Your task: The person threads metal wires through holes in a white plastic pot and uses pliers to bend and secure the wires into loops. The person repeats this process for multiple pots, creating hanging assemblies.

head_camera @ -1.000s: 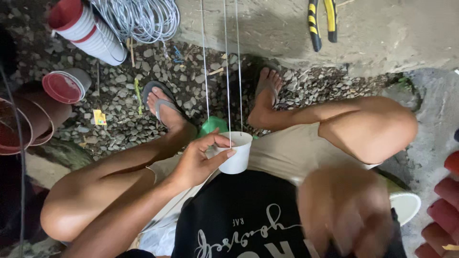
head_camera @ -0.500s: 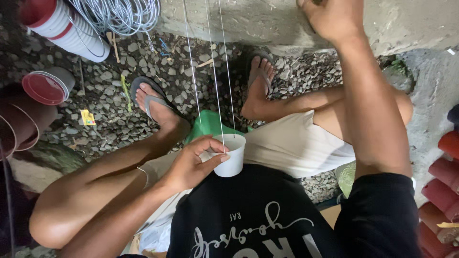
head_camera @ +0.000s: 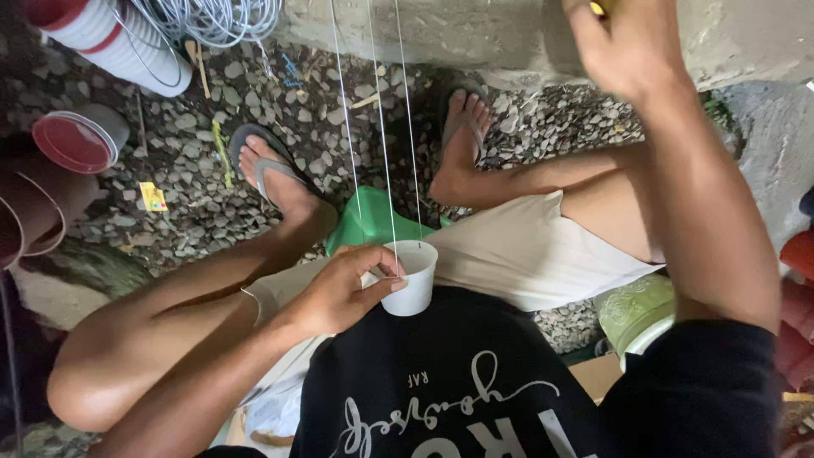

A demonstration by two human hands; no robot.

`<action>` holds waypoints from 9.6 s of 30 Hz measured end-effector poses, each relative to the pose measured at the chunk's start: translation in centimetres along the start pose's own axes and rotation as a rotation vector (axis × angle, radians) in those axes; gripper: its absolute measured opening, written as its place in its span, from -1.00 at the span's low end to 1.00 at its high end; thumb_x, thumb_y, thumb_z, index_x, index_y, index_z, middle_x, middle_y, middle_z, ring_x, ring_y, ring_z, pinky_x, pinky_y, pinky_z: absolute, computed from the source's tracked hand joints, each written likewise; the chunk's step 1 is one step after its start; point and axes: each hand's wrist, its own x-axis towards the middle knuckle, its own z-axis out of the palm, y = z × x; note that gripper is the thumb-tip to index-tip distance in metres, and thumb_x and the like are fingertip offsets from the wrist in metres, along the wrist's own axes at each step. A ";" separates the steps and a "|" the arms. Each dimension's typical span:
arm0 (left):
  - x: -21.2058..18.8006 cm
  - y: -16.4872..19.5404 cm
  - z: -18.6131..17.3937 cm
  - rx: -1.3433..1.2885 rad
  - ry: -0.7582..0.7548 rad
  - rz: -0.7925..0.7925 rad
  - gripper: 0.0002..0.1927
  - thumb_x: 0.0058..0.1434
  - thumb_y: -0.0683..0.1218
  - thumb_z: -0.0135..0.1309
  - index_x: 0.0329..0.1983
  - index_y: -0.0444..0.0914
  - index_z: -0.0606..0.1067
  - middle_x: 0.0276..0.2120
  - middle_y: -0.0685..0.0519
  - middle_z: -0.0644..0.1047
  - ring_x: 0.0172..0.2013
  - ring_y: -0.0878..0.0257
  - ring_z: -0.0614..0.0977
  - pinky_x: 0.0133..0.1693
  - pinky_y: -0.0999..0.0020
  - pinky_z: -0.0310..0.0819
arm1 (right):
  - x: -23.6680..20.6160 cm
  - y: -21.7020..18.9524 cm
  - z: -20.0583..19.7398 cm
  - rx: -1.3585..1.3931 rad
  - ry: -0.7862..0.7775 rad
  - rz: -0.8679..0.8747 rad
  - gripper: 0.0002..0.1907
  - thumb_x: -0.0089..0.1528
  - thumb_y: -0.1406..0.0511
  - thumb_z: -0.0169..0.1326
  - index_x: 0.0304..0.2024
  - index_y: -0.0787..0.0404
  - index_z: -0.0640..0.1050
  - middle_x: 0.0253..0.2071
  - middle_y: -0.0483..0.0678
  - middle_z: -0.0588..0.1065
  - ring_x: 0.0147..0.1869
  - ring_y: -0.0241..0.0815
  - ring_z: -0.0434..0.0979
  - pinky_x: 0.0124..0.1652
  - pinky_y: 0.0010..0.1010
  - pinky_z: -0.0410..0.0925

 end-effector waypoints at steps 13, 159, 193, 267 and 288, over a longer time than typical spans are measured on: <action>-1.0 -1.0 0.9 0.047 0.079 0.014 -0.80 0.24 -0.18 0.23 -0.13 -0.28 0.48 -0.28 0.02 0.54 -0.23 0.22 0.62 -0.14 0.34 0.51 | -8.9 -8.2 1.7 0.333 -1.206 -0.059 -0.67 0.26 0.07 0.09 -0.13 0.17 0.58 -0.20 -0.08 0.51 -0.19 -0.15 0.52 -0.17 -0.24 0.41; -0.2 -2.9 1.4 -0.276 0.166 -0.046 -0.84 0.36 -0.16 0.11 -0.04 -0.29 0.55 -0.14 0.08 0.60 -0.07 0.38 0.58 0.03 0.43 0.45 | -8.2 -15.0 0.1 -0.104 -1.304 -0.214 -0.42 0.10 0.50 -0.01 0.20 0.16 0.50 0.11 0.10 0.43 0.27 0.03 0.37 0.32 0.05 0.03; -0.6 -3.4 2.5 -0.305 0.204 0.016 -0.88 0.39 -0.18 0.12 -0.07 -0.32 0.49 -0.25 0.13 0.54 -0.18 0.43 0.50 -0.06 0.48 0.42 | -8.0 -15.7 -0.4 0.011 -1.347 -0.134 -0.31 0.06 0.61 -0.06 0.28 0.27 0.43 -0.04 0.16 0.26 -0.01 0.11 0.34 -0.06 -0.14 0.31; -0.7 -3.7 2.2 -0.335 0.155 -0.022 -0.87 0.36 -0.19 0.12 -0.07 -0.32 0.51 -0.19 0.09 0.60 -0.13 0.39 0.57 -0.01 0.43 0.47 | -8.7 -15.1 1.0 0.238 -1.206 -0.207 -0.40 -0.06 0.57 0.00 0.04 0.18 0.63 -0.02 0.13 0.39 0.14 0.11 0.35 0.06 -0.12 0.26; -0.8 -3.8 2.3 -0.337 0.141 -0.018 -0.89 0.38 -0.16 0.12 -0.09 -0.30 0.50 -0.21 0.10 0.59 -0.13 0.38 0.56 -0.02 0.41 0.46 | -9.1 -15.4 0.7 0.084 -1.195 -0.267 -0.36 -0.02 0.51 0.04 0.15 0.20 0.57 0.00 0.13 0.33 0.10 0.09 0.31 0.01 -0.06 0.24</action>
